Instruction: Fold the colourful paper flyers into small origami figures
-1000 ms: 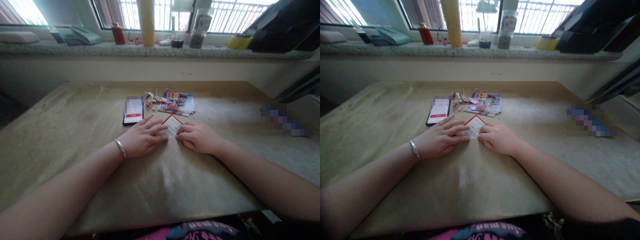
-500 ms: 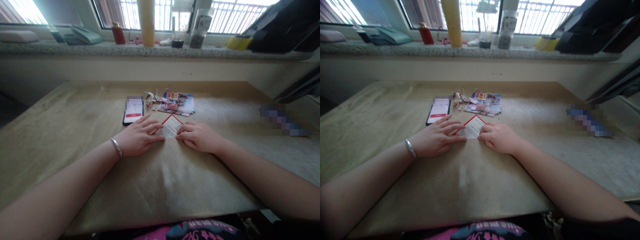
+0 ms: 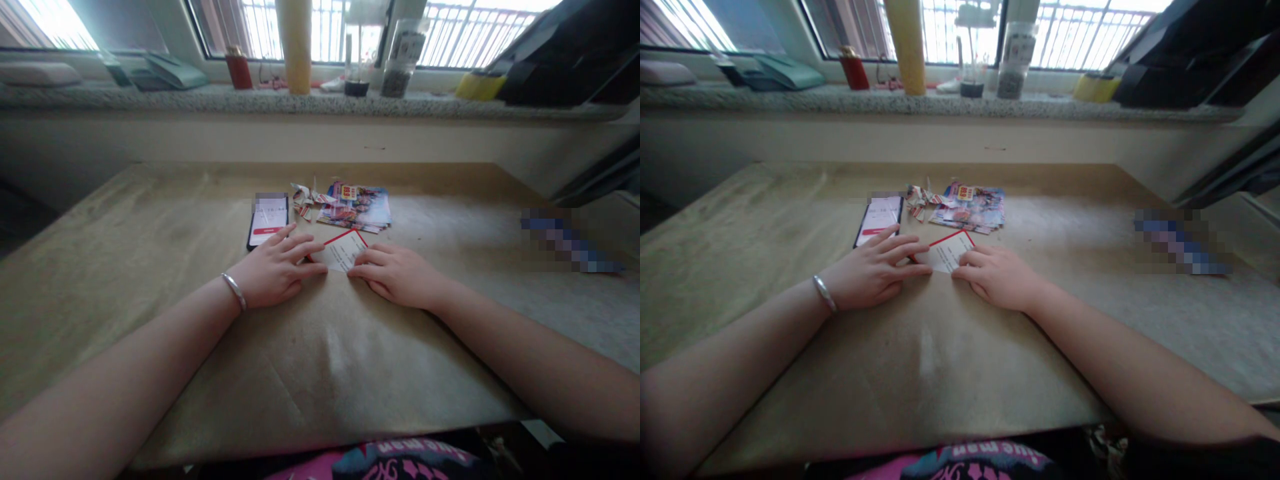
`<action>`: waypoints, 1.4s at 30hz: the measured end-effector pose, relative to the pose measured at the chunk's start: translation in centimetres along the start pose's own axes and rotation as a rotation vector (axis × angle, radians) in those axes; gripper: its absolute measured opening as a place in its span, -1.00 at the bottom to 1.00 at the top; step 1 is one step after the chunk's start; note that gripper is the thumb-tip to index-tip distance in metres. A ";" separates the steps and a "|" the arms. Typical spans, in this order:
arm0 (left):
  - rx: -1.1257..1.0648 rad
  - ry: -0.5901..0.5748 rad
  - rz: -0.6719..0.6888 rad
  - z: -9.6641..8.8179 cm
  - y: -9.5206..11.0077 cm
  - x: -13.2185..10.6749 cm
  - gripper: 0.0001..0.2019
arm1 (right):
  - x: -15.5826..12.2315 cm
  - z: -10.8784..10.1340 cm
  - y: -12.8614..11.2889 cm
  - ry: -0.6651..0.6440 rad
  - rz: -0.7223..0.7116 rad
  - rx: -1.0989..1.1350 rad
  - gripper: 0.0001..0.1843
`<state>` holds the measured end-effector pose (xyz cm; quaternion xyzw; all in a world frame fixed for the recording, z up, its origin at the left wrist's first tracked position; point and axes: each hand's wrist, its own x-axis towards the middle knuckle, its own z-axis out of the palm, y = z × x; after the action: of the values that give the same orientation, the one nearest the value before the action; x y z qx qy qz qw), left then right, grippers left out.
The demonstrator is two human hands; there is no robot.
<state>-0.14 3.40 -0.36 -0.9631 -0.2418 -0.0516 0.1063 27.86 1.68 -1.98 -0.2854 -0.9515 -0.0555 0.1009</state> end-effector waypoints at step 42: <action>0.042 0.042 -0.002 -0.7 -1.1 -0.8 -0.60 | -0.3 0.2 0.7 0.032 -0.031 0.105 -0.66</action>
<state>-1.34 3.81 0.38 -0.9591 -0.2415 -0.0667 0.1317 28.41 2.12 -2.18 -0.2639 -0.9557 -0.0118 0.1302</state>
